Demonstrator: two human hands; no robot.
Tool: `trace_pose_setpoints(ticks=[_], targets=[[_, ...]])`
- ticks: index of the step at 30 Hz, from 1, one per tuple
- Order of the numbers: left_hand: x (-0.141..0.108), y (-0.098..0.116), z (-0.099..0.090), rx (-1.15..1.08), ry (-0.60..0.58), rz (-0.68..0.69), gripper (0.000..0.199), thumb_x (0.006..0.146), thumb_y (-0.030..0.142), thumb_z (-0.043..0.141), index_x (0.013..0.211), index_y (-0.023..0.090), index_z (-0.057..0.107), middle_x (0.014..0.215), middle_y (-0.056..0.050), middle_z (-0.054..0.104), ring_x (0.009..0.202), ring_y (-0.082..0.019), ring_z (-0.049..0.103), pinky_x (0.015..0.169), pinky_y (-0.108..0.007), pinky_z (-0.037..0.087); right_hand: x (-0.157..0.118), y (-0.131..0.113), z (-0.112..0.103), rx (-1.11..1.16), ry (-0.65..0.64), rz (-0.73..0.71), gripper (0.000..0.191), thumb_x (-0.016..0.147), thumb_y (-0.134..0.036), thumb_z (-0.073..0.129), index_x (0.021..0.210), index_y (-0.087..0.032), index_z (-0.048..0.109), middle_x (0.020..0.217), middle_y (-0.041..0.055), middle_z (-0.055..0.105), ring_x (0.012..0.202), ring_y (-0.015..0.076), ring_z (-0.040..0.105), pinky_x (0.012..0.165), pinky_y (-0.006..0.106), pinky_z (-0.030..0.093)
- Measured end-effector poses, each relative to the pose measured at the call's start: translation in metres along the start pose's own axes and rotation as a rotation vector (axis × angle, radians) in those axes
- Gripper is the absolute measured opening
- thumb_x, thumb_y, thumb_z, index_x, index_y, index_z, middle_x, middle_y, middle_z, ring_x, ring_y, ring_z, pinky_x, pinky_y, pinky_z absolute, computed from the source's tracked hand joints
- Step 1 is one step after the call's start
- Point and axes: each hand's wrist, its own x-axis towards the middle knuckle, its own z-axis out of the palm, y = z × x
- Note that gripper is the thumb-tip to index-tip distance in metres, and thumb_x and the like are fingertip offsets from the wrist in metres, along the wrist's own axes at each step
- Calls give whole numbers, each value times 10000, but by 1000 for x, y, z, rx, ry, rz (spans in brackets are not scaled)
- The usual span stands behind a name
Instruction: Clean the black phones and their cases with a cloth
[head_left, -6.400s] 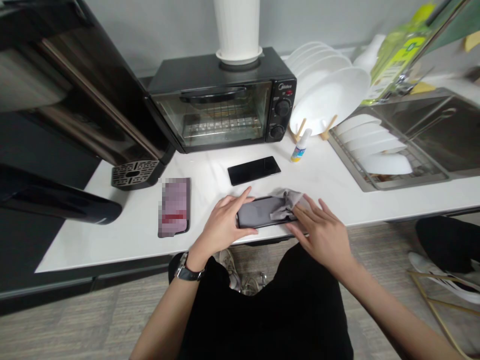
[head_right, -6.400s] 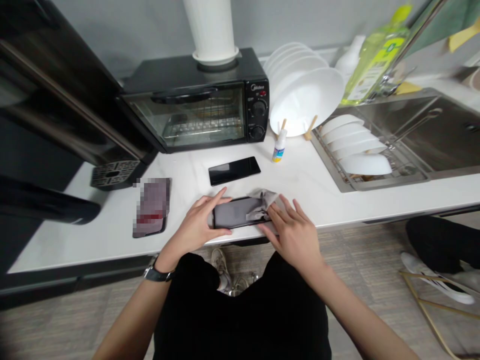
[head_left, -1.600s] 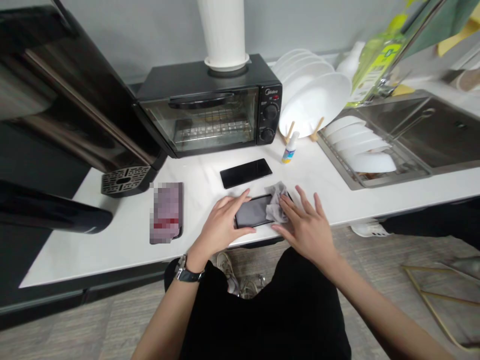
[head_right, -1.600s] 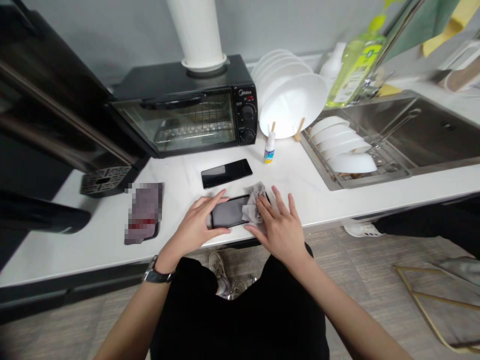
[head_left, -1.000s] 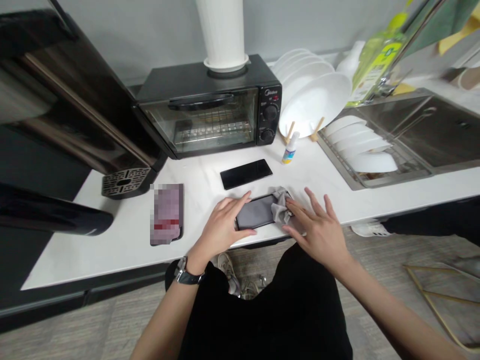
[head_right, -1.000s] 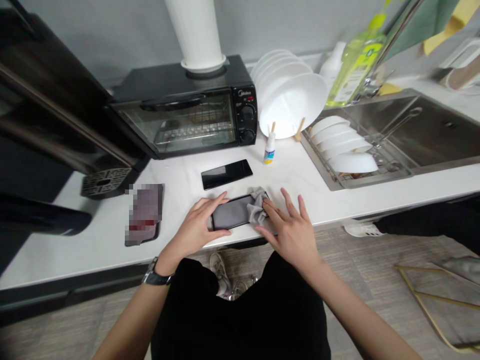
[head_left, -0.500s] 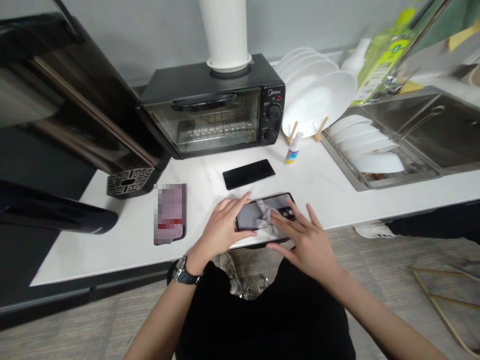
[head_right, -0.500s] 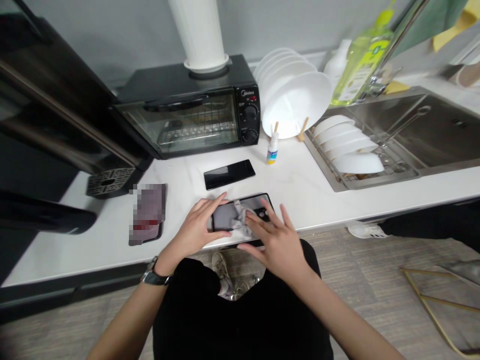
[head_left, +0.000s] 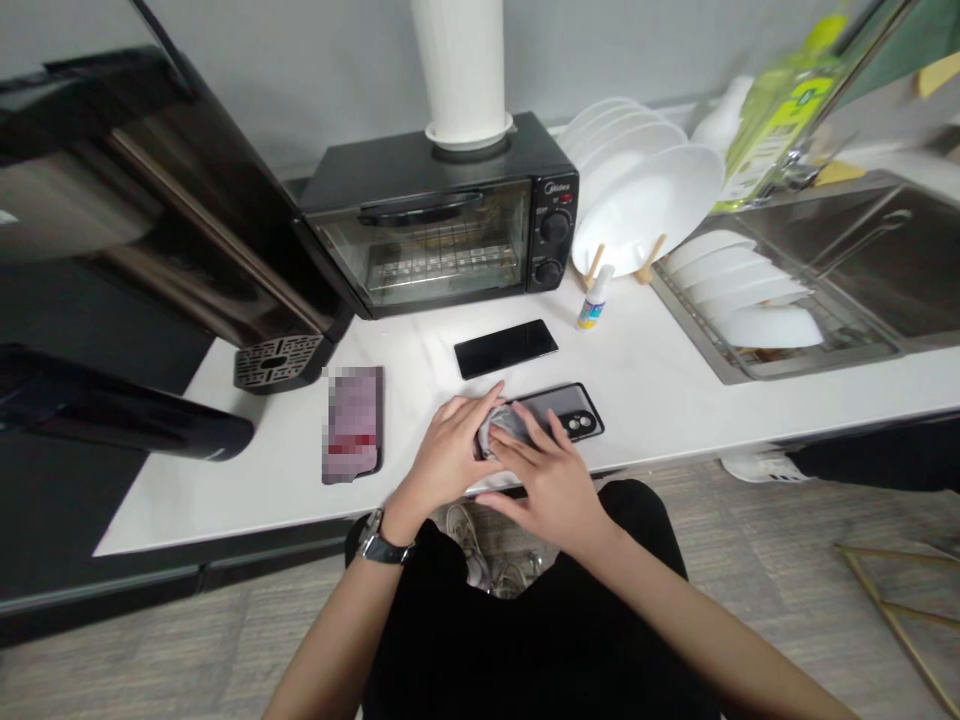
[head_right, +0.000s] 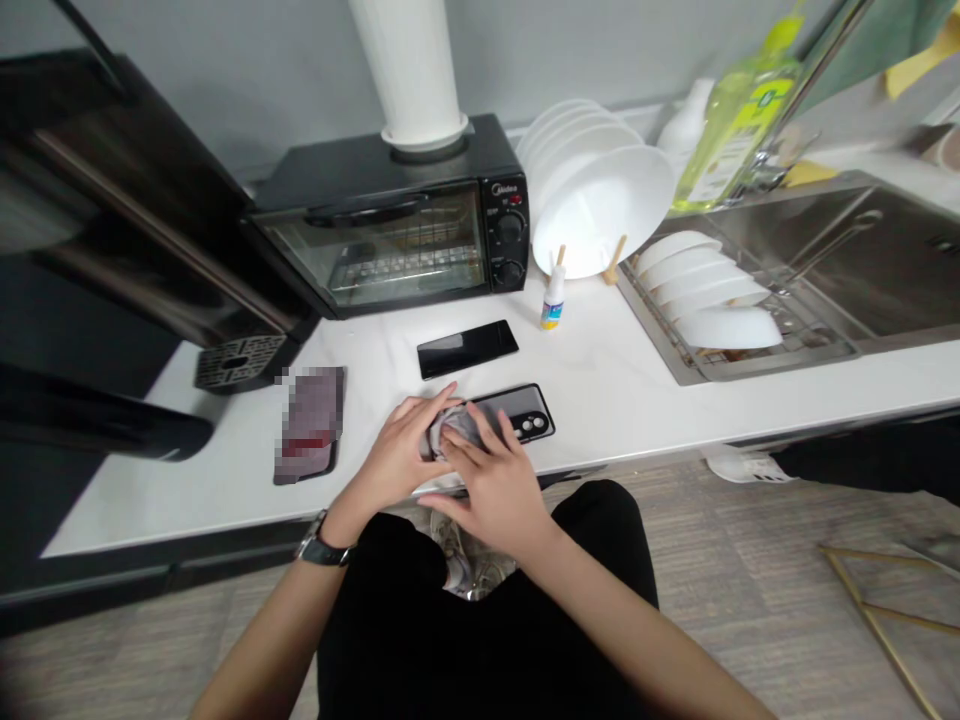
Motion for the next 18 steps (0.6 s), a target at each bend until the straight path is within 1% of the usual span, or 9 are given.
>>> trace_pose_setpoints(ticks=[4,6,7,8,10,12,14,16,18], targets=[[1,3,0,-17,-3,-5,1157,764,429,918,1673,340,207,1478,-68,634,1251,-306,549,1092,-467,451,-34,52,-36,-178,19,77,542,1032,-569,542,1436,-218,628,1489,46,643,1570,379,337,1279,668,210],[3,4,2,-29,-11,3,1153,767,427,917,1671,350,205,1496,-60,624,1260,-298,548,1103,-463,449,-41,69,-44,-272,78,152,534,1045,-539,527,1449,-201,613,1481,60,650,1577,403,311,1264,705,196],[5,5,3,-36,-14,10,1152,767,428,917,1671,352,207,1501,-57,621,1268,-297,546,1108,-461,450,-39,70,-42,-298,104,184,553,1044,-545,523,1452,-181,607,1480,79,651,1577,415,302,1257,721,189],[6,5,4,-42,-16,15,1149,767,433,916,1670,351,211,1503,-55,619,1277,-297,543,1113,-461,451,-35,66,-37,-302,122,207,585,1037,-566,523,1449,-159,605,1480,100,649,1576,425,301,1254,727,188],[6,5,5,-45,-17,23,1118,787,435,900,1670,343,220,1490,-60,625,1280,-300,547,1112,-462,458,-21,43,-20,-247,114,197,666,1010,-636,527,1425,-123,615,1480,138,644,1568,428,318,1257,713,203],[5,4,5,-37,-21,26,1042,846,379,852,1673,330,220,1456,-69,642,1267,-297,562,1107,-461,466,-6,12,-1,-142,76,129,759,975,-721,518,1396,-100,631,1474,159,644,1556,412,352,1266,670,241],[2,2,4,-25,-20,20,982,890,331,801,1675,320,213,1432,-76,647,1254,-293,575,1103,-461,471,3,-9,9,-57,33,57,807,958,-763,500,1390,-96,637,1478,154,642,1551,389,371,1268,634,273],[-1,1,2,-17,-20,17,1002,883,373,810,1677,318,201,1448,-82,634,1262,-303,572,1107,-471,467,1,-6,6,-46,15,25,755,979,-735,495,1416,-134,627,1474,118,651,1553,377,372,1269,649,255],[-2,1,2,-15,-18,18,1083,835,466,852,1678,327,188,1476,-81,619,1269,-317,563,1111,-483,460,-9,17,-6,-110,33,40,640,1022,-657,487,1457,-202,603,1448,74,674,1554,384,367,1260,720,179]])
